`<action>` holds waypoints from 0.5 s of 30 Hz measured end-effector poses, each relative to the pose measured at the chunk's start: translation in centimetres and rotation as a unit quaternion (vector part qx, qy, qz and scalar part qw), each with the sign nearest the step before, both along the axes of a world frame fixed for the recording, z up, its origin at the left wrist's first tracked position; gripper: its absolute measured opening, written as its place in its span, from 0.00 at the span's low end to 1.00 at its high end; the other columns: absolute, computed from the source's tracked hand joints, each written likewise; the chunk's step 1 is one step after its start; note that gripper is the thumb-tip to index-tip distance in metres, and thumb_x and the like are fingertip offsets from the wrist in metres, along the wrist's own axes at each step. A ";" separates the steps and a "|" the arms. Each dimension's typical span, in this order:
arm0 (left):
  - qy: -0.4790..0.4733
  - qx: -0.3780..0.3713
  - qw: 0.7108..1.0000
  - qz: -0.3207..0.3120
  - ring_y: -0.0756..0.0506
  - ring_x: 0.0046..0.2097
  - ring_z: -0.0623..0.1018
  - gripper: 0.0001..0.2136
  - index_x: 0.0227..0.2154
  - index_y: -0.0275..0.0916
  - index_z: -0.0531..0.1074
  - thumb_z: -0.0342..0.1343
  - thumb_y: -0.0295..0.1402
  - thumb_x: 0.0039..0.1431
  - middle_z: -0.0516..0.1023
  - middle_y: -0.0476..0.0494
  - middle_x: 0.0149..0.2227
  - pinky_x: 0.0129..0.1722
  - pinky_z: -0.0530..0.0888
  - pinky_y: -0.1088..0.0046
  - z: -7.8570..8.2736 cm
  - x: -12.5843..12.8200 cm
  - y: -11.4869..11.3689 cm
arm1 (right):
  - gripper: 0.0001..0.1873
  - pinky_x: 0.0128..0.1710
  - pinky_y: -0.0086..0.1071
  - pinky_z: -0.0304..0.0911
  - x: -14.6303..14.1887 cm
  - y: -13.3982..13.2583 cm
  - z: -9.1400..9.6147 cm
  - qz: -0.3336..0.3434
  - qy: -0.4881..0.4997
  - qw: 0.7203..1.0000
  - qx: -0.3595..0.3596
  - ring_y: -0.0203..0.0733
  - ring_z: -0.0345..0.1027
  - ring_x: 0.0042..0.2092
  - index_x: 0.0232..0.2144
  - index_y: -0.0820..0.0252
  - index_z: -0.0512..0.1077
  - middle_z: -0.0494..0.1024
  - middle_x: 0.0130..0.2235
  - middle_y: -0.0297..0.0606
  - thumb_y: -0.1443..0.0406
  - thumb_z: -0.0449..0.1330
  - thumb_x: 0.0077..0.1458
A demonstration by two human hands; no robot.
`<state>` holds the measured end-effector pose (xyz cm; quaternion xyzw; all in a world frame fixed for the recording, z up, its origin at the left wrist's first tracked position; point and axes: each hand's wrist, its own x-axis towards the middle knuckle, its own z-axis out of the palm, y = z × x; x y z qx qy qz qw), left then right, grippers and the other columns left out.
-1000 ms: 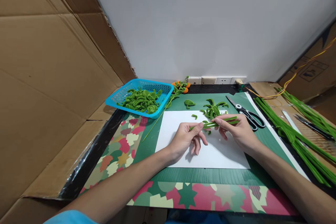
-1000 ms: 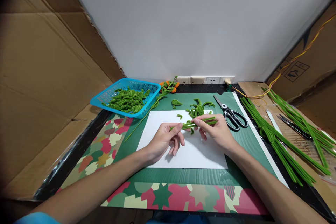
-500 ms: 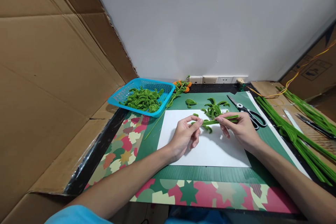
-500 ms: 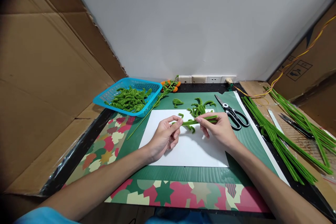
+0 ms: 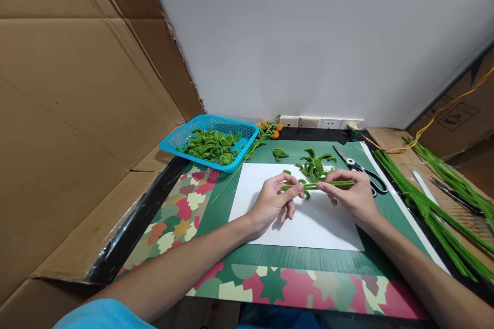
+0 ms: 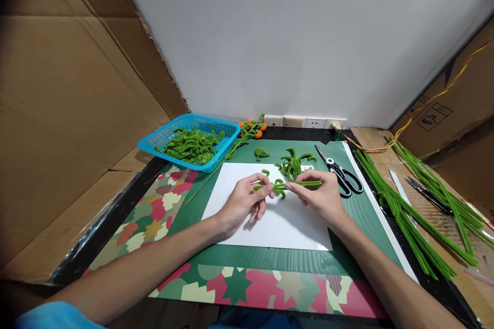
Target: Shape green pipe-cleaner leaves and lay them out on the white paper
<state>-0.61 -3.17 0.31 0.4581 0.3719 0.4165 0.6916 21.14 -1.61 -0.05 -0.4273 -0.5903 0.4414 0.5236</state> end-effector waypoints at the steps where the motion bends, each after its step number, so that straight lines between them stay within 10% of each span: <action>1: 0.003 -0.001 1.000 -0.001 0.56 0.17 0.73 0.22 0.38 0.38 0.69 0.72 0.47 0.56 0.80 0.49 0.34 0.11 0.61 0.85 0.0 0.0 0.0 | 0.17 0.17 0.28 0.55 0.0 0.0 -0.1 -0.019 0.001 1.000 0.008 0.32 0.60 0.16 0.23 0.61 0.76 0.70 0.16 0.30 0.58 0.78 0.49; 15: 0.033 0.023 0.999 -0.005 0.55 0.16 0.72 0.23 0.39 0.34 0.74 0.69 0.51 0.56 0.81 0.45 0.33 0.11 0.59 0.83 -0.1 0.0 0.3 | 0.20 0.16 0.29 0.55 -0.4 1.2 -1.1 -0.016 -0.015 1.000 -0.004 0.34 0.59 0.16 0.24 0.62 0.78 0.70 0.16 0.31 0.51 0.75 0.49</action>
